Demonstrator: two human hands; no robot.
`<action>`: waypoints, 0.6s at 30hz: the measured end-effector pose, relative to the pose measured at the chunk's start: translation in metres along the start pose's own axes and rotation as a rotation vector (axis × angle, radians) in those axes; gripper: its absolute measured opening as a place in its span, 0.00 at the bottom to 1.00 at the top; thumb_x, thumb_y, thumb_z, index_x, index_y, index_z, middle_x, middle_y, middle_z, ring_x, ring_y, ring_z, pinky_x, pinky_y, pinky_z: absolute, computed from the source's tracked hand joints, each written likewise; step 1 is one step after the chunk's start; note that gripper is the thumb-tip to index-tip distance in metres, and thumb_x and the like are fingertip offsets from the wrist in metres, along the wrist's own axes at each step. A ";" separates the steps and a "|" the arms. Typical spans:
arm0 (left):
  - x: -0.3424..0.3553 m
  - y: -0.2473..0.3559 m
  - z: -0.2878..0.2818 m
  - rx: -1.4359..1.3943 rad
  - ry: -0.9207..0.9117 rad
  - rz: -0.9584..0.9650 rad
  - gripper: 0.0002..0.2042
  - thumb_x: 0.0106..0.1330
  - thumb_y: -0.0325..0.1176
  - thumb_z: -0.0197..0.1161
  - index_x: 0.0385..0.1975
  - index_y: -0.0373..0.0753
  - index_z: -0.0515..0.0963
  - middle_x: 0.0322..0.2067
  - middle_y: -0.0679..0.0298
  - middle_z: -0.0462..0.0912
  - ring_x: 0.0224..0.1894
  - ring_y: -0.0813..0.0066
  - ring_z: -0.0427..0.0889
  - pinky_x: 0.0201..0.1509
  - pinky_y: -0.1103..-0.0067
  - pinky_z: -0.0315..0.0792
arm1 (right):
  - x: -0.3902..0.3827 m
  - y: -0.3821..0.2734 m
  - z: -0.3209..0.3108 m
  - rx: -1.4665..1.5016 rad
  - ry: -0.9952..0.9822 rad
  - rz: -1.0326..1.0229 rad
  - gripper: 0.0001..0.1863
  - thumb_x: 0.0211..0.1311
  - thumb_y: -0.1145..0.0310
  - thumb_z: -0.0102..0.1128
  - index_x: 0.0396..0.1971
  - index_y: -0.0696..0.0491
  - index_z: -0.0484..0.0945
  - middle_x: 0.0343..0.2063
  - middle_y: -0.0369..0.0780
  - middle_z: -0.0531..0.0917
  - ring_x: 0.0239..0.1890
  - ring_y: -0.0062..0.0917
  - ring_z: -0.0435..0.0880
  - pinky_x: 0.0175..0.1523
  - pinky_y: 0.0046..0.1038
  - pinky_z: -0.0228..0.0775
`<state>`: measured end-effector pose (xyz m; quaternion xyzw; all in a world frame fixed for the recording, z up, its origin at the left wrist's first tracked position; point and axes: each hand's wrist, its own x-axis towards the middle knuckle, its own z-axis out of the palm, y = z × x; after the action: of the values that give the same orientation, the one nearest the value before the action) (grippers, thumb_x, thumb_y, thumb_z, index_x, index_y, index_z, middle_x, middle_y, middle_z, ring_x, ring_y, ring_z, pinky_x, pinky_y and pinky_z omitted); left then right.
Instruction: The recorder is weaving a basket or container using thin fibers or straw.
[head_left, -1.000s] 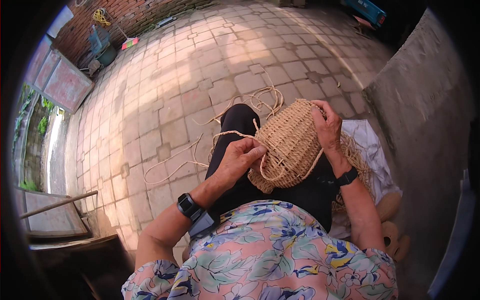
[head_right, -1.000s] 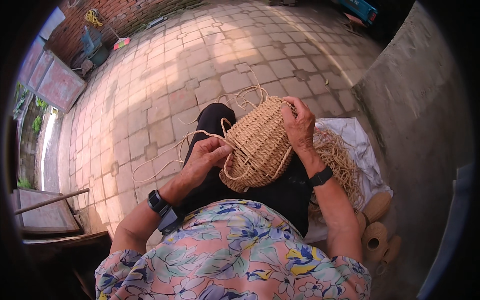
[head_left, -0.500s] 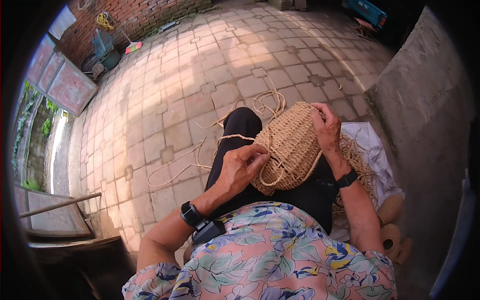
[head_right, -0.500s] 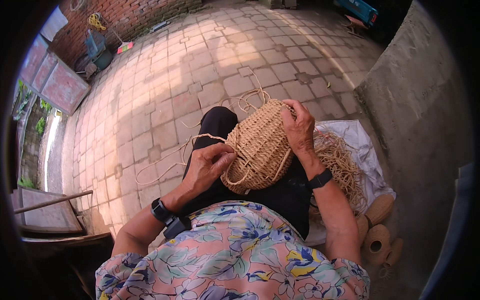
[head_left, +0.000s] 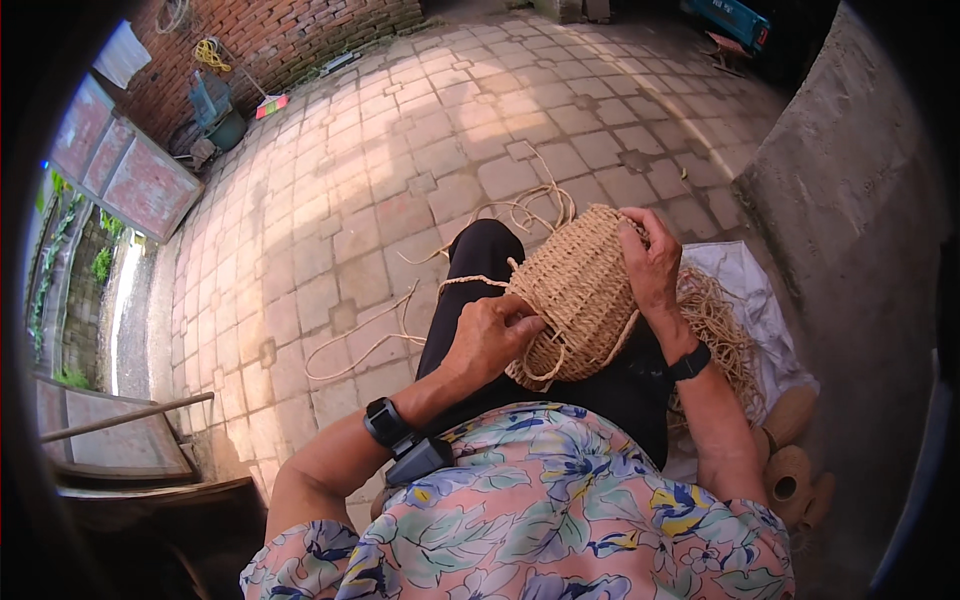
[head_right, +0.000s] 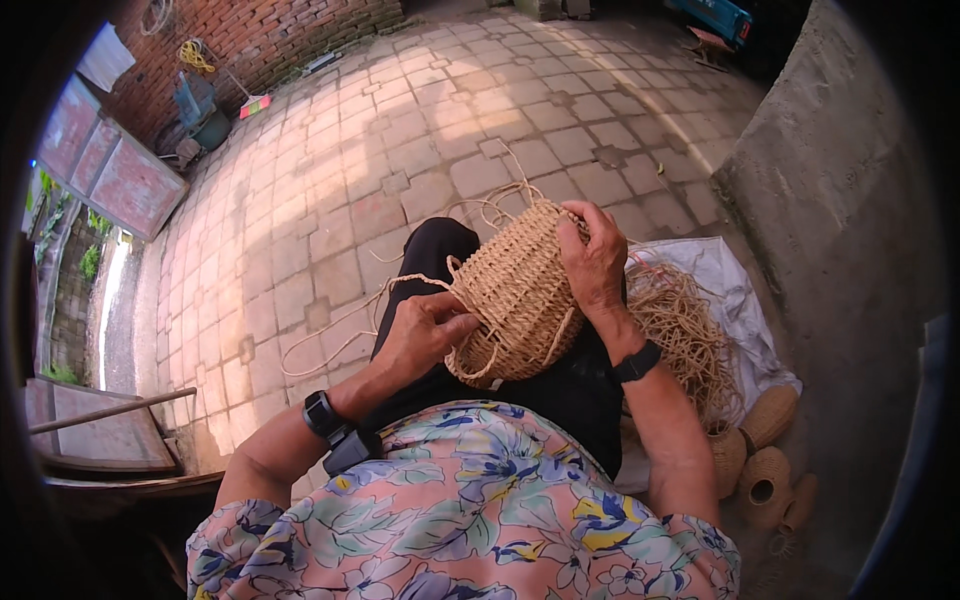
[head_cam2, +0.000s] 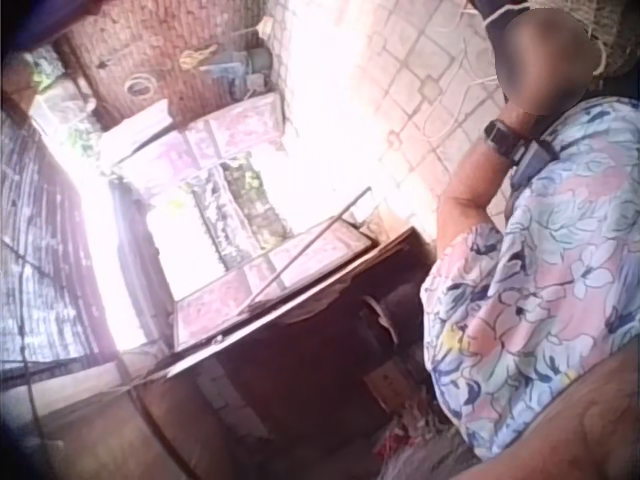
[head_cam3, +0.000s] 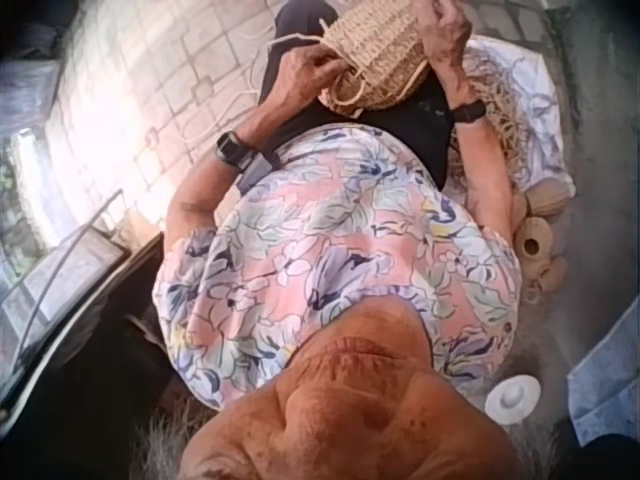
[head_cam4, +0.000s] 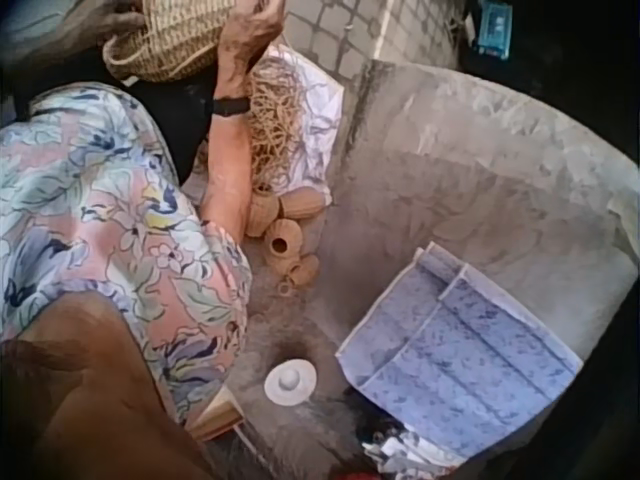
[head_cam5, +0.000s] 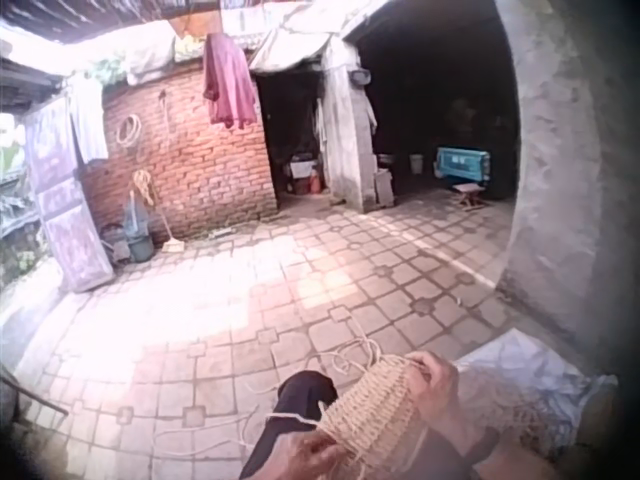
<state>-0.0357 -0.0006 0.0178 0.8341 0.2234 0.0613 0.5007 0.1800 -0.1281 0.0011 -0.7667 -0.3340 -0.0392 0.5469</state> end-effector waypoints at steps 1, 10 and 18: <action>-0.001 0.003 0.004 0.003 -0.001 0.001 0.10 0.67 0.32 0.60 0.37 0.31 0.81 0.22 0.61 0.83 0.22 0.75 0.80 0.26 0.78 0.73 | -0.001 0.000 -0.001 -0.011 0.021 -0.017 0.13 0.59 0.69 0.56 0.41 0.57 0.80 0.36 0.48 0.83 0.40 0.41 0.81 0.47 0.36 0.72; 0.024 -0.032 0.018 0.084 0.176 -0.210 0.12 0.57 0.33 0.61 0.26 0.26 0.81 0.17 0.53 0.81 0.18 0.72 0.80 0.25 0.71 0.75 | -0.005 -0.008 0.012 -0.176 0.073 -0.194 0.10 0.54 0.72 0.55 0.37 0.54 0.79 0.32 0.42 0.83 0.38 0.39 0.80 0.46 0.38 0.70; -0.001 -0.001 0.019 0.316 0.324 0.246 0.07 0.54 0.29 0.62 0.21 0.32 0.79 0.17 0.48 0.77 0.21 0.50 0.80 0.25 0.67 0.73 | -0.013 -0.013 -0.007 0.036 0.113 -0.067 0.12 0.58 0.66 0.60 0.39 0.55 0.78 0.33 0.42 0.80 0.34 0.35 0.81 0.40 0.35 0.72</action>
<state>-0.0307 -0.0162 0.0081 0.9022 0.2044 0.2189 0.3105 0.1648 -0.1383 0.0093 -0.7416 -0.3289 -0.0946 0.5769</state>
